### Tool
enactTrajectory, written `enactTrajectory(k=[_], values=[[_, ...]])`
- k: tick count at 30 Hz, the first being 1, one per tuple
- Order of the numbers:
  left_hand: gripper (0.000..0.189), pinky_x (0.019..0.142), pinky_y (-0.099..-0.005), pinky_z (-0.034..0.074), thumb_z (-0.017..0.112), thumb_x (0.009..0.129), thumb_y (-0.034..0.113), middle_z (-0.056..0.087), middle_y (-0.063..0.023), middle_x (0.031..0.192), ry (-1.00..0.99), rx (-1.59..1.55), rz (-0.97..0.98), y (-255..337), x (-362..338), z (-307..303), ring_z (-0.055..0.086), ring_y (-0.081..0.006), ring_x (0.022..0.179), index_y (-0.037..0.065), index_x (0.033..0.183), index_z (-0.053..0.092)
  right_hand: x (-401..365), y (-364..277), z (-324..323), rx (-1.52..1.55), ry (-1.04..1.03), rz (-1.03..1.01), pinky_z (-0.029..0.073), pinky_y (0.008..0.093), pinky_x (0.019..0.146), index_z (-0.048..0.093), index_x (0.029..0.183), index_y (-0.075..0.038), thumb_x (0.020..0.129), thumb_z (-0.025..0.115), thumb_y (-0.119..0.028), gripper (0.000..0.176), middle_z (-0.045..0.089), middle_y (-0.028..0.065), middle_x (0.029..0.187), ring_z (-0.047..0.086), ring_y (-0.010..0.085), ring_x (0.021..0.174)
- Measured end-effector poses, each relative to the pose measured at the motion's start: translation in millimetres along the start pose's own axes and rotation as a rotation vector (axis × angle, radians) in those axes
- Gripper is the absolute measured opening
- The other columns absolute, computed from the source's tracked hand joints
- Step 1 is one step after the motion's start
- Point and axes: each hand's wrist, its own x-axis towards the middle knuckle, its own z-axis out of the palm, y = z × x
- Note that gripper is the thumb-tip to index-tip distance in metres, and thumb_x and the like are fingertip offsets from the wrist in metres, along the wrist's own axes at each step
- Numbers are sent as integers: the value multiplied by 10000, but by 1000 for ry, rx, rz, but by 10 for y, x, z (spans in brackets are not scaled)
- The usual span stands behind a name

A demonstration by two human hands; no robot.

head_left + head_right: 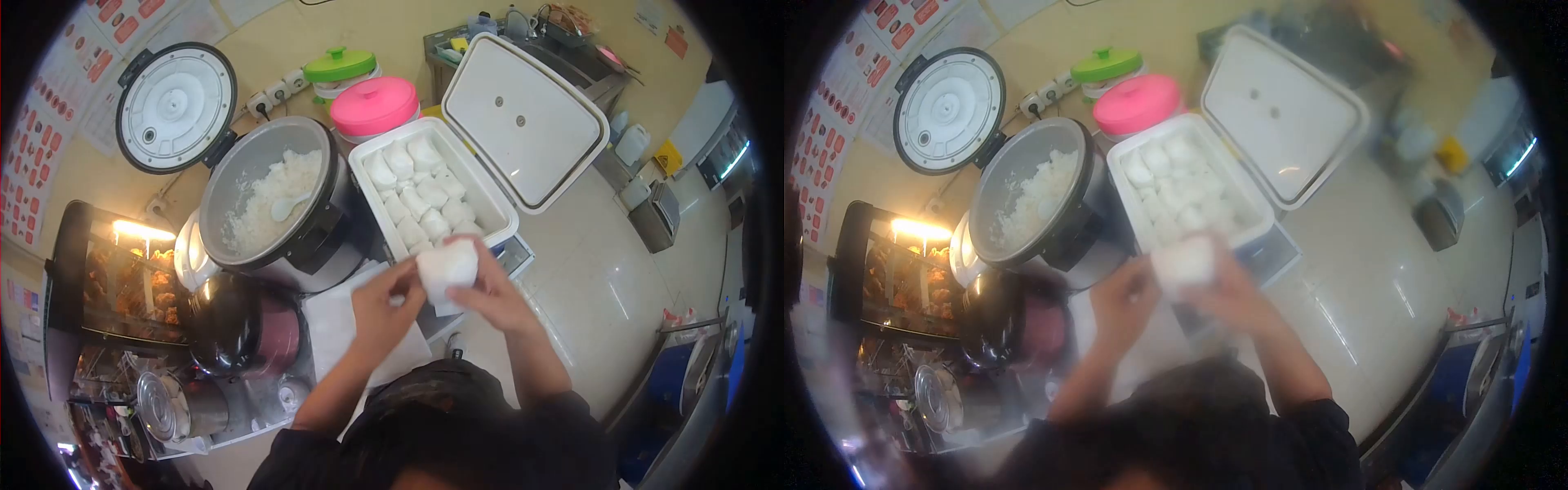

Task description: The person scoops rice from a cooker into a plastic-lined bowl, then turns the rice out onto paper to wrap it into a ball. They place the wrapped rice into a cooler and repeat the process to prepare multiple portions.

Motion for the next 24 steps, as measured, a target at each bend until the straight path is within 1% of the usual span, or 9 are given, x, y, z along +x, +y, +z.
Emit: enactTrajectory(k=[3, 4, 6, 7, 12, 15, 18, 21, 24], values=[[170, 603, -306, 523, 759, 782, 172, 700, -82, 777, 166, 205, 318, -221, 909, 213, 658, -233, 633, 46, 878, 700, 435, -140, -379, -316, 247, -131, 465, 324, 920, 426, 1332, -21, 782, 750, -89, 642, 582, 109, 1162, 558, 165, 1093], [239, 694, -351, 529, 766, 773, 200, 684, -109, 823, 63, 138, 282, -260, 1244, 300, 667, -256, 786, 38, 927, 681, 631, -216, -478, -497, 345, -165, 481, 338, 890, 436, 1319, -18, 751, 782, -128, 675, 594, 130, 1130, 583, 192, 1050], [399, 849, -395, 492, 783, 735, 216, 663, -143, 1002, -35, 409, 478, -593, 1831, 604, 618, -291, 996, 42, 1066, 643, 1035, -375, -600, -722, 454, -202, 506, 362, 838, 461, 1275, -13, 682, 830, -203, 724, 622, 179, 1054, 629, 263, 967], [442, 880, -407, 473, 789, 720, 226, 647, -147, 1028, -22, 502, 485, -773, 1970, 776, 598, -303, 1022, 46, 1089, 626, 1240, -455, -640, -766, 468, -209, 516, 373, 816, 476, 1245, -12, 645, 847, -239, 741, 636, 207, 1010, 650, 306, 927], [540, 945, -425, 431, 815, 646, 267, 602, -126, 1052, -103, 819, 398, -1145, 2337, 1038, 563, -330, 1024, 71, 1098, 593, 2297, 34, -967, -1144, 357, -208, 513, 423, 824, 542, 1083, -6, 634, 808, -257, 580, 659, 247, 999, 646, 389, 943], [621, 1013, -418, 409, 819, 643, 316, 605, -154, 1171, -236, 715, 225, -1070, 2394, 906, 530, -326, 1149, 35, 1148, 591, 2559, 119, -922, -1245, 291, -185, 520, 434, 822, 594, 1032, -3, 650, 791, -277, 510, 670, 223, 1008, 650, 379, 947], [601, 988, -417, 424, 819, 630, 283, 608, -149, 1170, -197, 668, 299, -1160, 2401, 841, 548, -325, 1117, 26, 1128, 605, 2816, 216, -858, -1416, 157, -94, 532, 427, 809, 630, 1010, -6, 663, 776, -297, 476, 681, 217, 983, 660, 367, 937], [507, 932, -404, 444, 828, 573, 226, 626, -88, 1011, -80, 619, 354, -1257, 2410, 887, 565, -280, 1034, 89, 1009, 608, 2995, 246, -859, -1551, -23, -19, 542, 401, 791, 642, 1007, -7, 669, 764, -311, 471, 683, 206, 933, 666, 350, 911], [521, 932, -407, 441, 832, 570, 233, 630, -81, 1039, -202, 605, 290, -1280, 2485, 863, 559, -287, 1048, 95, 1020, 607, 3079, 255, -749, -1700, -238, 145, 510, 451, 878, 622, 1070, -9, 758, 685, -298, 430, 649, 205, 1059, 618, 339, 1052]])
